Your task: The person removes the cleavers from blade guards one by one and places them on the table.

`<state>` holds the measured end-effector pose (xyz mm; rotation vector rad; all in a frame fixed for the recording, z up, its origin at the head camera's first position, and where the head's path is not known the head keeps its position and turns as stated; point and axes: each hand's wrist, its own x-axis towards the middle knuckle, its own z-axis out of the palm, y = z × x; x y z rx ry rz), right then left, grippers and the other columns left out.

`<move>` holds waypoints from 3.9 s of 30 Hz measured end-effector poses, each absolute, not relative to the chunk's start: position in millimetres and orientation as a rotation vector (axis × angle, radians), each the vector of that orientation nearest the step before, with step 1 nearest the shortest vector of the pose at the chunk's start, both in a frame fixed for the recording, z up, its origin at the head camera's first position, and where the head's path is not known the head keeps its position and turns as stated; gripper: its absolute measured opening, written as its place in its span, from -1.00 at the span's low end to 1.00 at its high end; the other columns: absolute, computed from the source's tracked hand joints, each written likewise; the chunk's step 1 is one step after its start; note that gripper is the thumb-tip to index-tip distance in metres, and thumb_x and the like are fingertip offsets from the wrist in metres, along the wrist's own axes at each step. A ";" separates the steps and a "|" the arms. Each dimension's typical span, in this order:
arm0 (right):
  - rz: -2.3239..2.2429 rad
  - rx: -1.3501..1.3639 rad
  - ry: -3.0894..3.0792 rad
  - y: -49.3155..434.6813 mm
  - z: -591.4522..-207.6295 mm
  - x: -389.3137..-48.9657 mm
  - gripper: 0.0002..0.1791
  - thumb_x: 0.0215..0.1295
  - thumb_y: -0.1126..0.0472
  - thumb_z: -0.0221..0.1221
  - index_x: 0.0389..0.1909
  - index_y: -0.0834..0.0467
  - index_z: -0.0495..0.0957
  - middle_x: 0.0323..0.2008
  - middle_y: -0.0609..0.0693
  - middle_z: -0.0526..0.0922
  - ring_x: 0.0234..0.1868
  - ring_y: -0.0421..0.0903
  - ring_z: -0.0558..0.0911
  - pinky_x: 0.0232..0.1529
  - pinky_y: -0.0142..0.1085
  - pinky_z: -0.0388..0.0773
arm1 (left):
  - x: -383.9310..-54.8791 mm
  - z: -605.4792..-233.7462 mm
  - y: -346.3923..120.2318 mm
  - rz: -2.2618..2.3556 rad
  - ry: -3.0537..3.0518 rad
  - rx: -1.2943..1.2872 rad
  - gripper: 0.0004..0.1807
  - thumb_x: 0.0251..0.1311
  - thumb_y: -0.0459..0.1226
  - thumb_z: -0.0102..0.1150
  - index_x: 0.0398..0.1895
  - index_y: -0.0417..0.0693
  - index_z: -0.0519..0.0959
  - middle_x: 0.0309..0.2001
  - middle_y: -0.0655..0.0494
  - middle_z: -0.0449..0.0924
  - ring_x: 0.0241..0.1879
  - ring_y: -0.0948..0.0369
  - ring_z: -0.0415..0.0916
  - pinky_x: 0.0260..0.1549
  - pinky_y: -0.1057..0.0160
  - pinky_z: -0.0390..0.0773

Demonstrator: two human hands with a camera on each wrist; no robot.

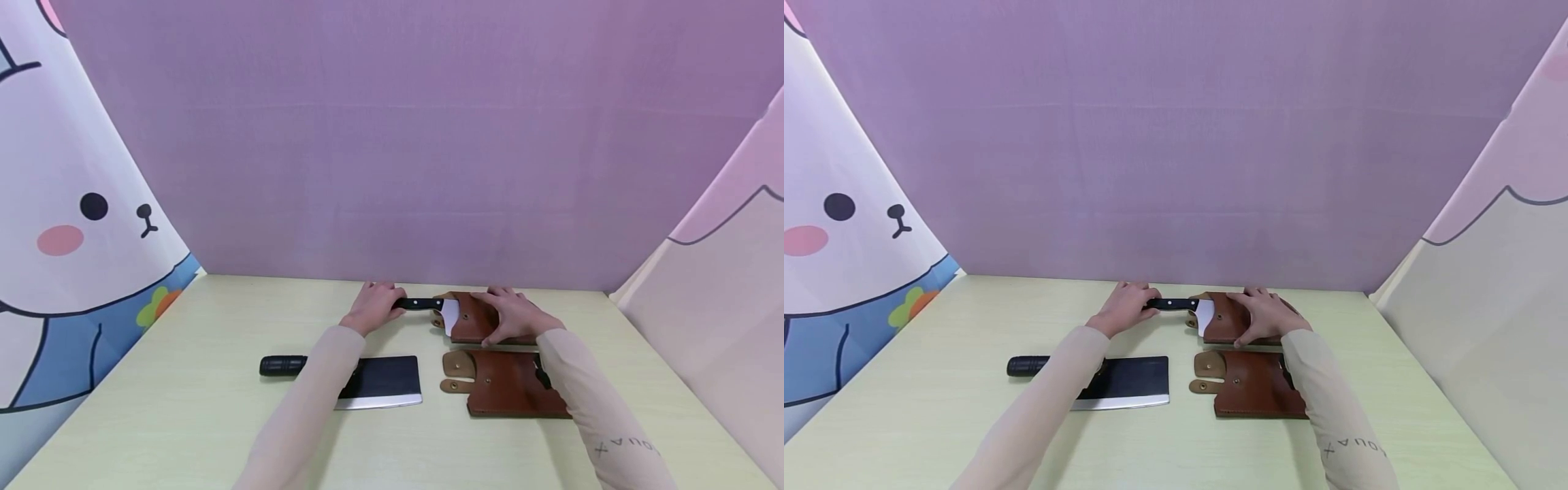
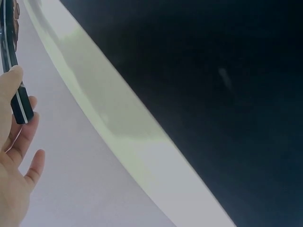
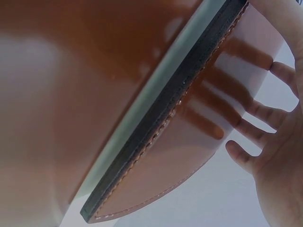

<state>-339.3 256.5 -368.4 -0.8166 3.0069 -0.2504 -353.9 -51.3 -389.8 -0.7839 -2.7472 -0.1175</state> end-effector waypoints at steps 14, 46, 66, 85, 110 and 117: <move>-0.255 -0.819 3.020 257.3 -367.7 -338.1 0.10 -0.38 -0.18 0.46 0.31 0.01 0.22 0.22 0.22 0.26 0.21 0.23 0.22 0.11 0.24 0.20 | -351.5 -385.7 -56.7 -0.152 -2.752 -0.774 -0.71 0.16 -0.03 0.13 -0.08 0.14 0.56 -0.19 0.17 0.57 -0.13 0.17 0.47 -0.05 0.08 0.35; -0.266 -0.850 3.018 265.2 -371.5 -340.1 0.09 -0.38 -0.20 0.45 0.30 0.03 0.24 0.17 0.20 0.29 0.17 0.20 0.25 0.08 0.21 0.22 | -351.2 -381.9 -74.3 -0.167 -2.776 -0.771 -0.71 0.15 -0.04 0.15 -0.09 0.11 0.56 -0.16 0.13 0.57 -0.08 0.14 0.47 -0.04 0.05 0.34; -0.268 -0.843 3.009 268.0 -371.6 -338.6 0.07 -0.36 -0.17 0.45 0.29 0.05 0.25 0.08 0.15 0.34 0.08 0.15 0.31 0.03 0.17 0.28 | -351.2 -379.7 -86.9 -0.173 -2.786 -0.763 -0.71 0.14 -0.06 0.16 -0.10 0.08 0.57 -0.17 0.11 0.56 -0.10 0.12 0.49 -0.03 0.02 0.33; -0.288 -0.812 3.010 272.4 -374.1 -339.2 0.07 -0.37 -0.15 0.45 0.29 0.03 0.24 0.12 0.15 0.32 0.11 0.15 0.30 0.01 0.18 0.33 | -350.2 -378.5 -97.7 -0.176 -2.784 -0.759 -0.71 0.13 -0.05 0.17 -0.10 0.10 0.57 -0.16 0.13 0.57 -0.09 0.12 0.49 -0.04 0.02 0.33; -0.258 -0.811 3.025 276.9 -369.9 -337.7 0.07 -0.39 -0.15 0.46 0.28 0.05 0.25 0.13 0.22 0.32 0.14 0.23 0.29 0.07 0.23 0.23 | -350.4 -375.0 -108.2 -0.171 -2.782 -0.751 -0.72 0.13 -0.06 0.17 -0.10 0.11 0.57 -0.21 0.14 0.56 -0.14 0.13 0.50 -0.03 0.01 0.33; -0.251 -0.822 3.030 278.9 -371.3 -339.3 0.08 -0.40 -0.17 0.46 0.28 0.06 0.26 0.13 0.21 0.32 0.14 0.23 0.28 0.07 0.24 0.22 | -348.6 -373.6 -111.7 -0.178 -2.771 -0.750 -0.71 0.12 -0.07 0.18 -0.10 0.08 0.58 -0.20 0.12 0.57 -0.14 0.10 0.50 -0.02 -0.01 0.32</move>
